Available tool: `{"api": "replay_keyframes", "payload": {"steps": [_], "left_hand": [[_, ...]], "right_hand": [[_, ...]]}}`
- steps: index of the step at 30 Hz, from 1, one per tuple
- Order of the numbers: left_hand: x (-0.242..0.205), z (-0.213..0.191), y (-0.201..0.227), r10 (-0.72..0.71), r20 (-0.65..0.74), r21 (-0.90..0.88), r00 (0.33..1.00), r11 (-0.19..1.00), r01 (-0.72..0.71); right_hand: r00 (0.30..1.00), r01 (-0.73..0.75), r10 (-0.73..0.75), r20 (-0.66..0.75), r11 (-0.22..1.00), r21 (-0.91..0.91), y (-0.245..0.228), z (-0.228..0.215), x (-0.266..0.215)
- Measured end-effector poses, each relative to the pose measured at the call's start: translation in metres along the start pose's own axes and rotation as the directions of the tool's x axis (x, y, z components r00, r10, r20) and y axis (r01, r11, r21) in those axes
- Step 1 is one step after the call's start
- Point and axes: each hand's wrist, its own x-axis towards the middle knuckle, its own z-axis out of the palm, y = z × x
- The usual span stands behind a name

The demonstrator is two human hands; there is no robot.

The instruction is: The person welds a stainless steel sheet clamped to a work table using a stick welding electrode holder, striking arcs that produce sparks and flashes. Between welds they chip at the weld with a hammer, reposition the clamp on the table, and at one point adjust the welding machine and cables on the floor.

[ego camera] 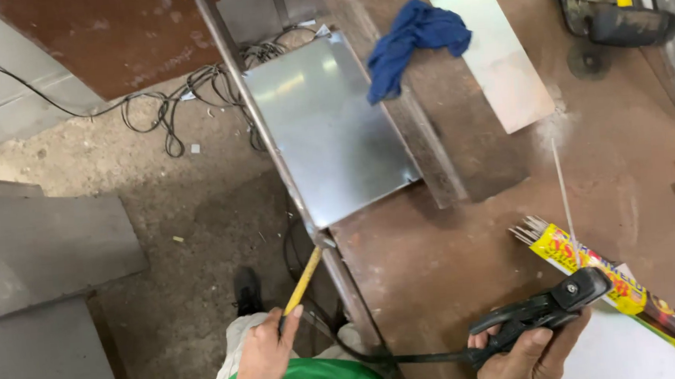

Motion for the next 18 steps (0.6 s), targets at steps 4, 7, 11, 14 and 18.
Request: {"api": "replay_keyframes", "payload": {"steps": [4, 7, 11, 14, 18], "left_hand": [[0.029, -0.064, -0.037, -0.038, -0.015, -0.085, 0.999, 0.996, 0.037], [0.063, -0.131, -0.058, -0.287, 0.154, -0.139, 0.945, 0.941, 0.308], [0.106, -0.196, -0.143, -0.164, 0.034, -0.117, 0.986, 0.979, 0.167], [0.125, -0.25, -0.204, -0.112, -0.085, -0.104, 0.99, 0.989, 0.103], [0.179, -0.31, -0.261, -0.124, -0.186, -0.017, 0.975, 0.992, 0.123]], "right_hand": [[0.988, 0.155, -0.156, 0.007, 0.987, 0.046, 0.003, 0.051, -0.019], [0.984, 0.172, -0.172, 0.051, 0.985, 0.009, -0.012, 0.112, -0.045], [0.992, 0.122, -0.122, 0.043, 0.992, 0.013, -0.024, 0.197, -0.087], [0.993, 0.121, -0.12, 0.017, 0.989, -0.088, -0.036, 0.241, -0.107], [0.99, 0.136, -0.127, 0.062, 0.977, -0.162, -0.05, 0.298, -0.121]]}}
